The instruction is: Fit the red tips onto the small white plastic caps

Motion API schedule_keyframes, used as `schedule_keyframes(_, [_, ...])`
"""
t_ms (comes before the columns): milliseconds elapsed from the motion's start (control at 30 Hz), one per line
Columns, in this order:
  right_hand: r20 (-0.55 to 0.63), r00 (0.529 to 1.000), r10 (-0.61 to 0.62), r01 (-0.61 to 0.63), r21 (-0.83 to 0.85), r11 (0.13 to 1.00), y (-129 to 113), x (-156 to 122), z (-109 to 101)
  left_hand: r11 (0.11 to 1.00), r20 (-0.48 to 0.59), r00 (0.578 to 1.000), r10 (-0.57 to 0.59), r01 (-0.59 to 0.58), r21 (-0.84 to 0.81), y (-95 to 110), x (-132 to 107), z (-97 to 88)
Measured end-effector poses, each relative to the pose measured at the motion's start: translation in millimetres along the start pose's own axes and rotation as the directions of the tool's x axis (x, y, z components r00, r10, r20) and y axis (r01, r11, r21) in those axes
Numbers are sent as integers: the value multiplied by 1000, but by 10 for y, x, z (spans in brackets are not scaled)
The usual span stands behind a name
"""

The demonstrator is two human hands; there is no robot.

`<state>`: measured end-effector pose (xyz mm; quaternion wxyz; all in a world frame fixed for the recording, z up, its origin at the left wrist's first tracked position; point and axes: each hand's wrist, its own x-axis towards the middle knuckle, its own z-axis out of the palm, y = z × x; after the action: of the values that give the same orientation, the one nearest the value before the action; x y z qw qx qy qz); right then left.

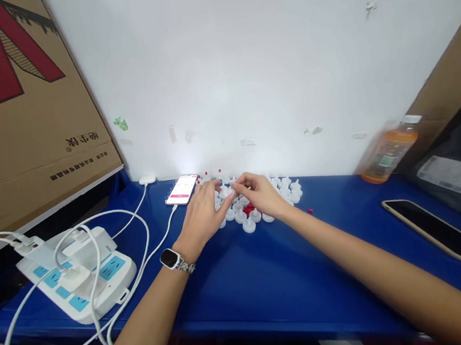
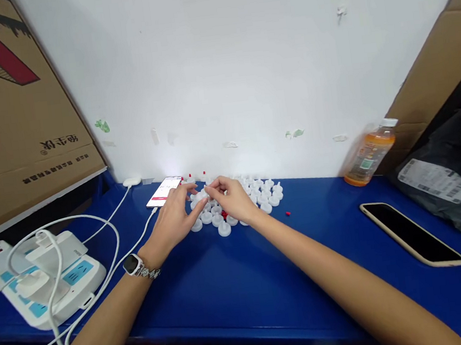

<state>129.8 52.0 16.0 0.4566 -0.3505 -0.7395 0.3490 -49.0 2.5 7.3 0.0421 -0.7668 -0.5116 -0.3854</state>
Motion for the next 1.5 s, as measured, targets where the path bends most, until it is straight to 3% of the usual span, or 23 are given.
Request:
schedule_keyframes(133, [-52, 999, 10, -14, -75, 997, -76, -345, -115, 984, 135, 978, 157, -144, -102, 130, 2, -18])
schedule_keyframes(233, [-18, 1000, -7, 2, -244, 970, -178, -458, -179, 976, 131, 969, 209, -198, -95, 203, 6, -41])
schedule_keyframes(333, [46, 999, -17, 29, -289, 957, -239, -496, -192, 965, 125, 957, 261, -254, -69, 244, 1, -54])
schedule_keyframes(500, [42, 999, -3, 9, -127, 992, -151, -451, -140, 932, 118, 926, 359, -361, -4, 250, 3, -60])
schedule_keyframes(667, [70, 976, 208, -215, 118, 969, -79, -368, -92, 901, 104, 907, 409, -419, 110, 232, 31, -70])
schedule_keyframes(733, [56, 967, 247, -253, 152, 955, -111, -366, -88, 896, 94, 906, 414, -423, 137, 225, 37, -76])
schedule_keyframes(967, [-13, 999, 33, -34, -82, 996, -232, -402, -68, 900, 87, 908, 410, -418, 126, 251, 36, -68])
schedule_keyframes(1067, [13, 986, 168, -169, 93, 981, -195, -352, -129, 897, 78, 906, 416, -423, 128, 233, 41, -109])
schedule_keyframes(1167, [-20, 946, 324, -312, 222, 924, -145, -289, -303, 932, -20, 938, 346, -342, 124, 150, 55, -192])
schedule_keyframes(1267, [-109, 961, 256, -260, -29, 965, -99, -252, -459, 958, -30, 958, 284, -283, 49, 67, 68, -216])
schedule_keyframes(1367, [-7, 987, 159, -150, -376, 914, -52, -235, -476, 956, 72, 954, 291, -287, -55, 44, 65, -140])
schedule_keyframes(1500, [78, 984, 158, -92, -538, 838, -41, -218, -410, 966, 129, 960, 250, -238, -98, 55, 43, -35])
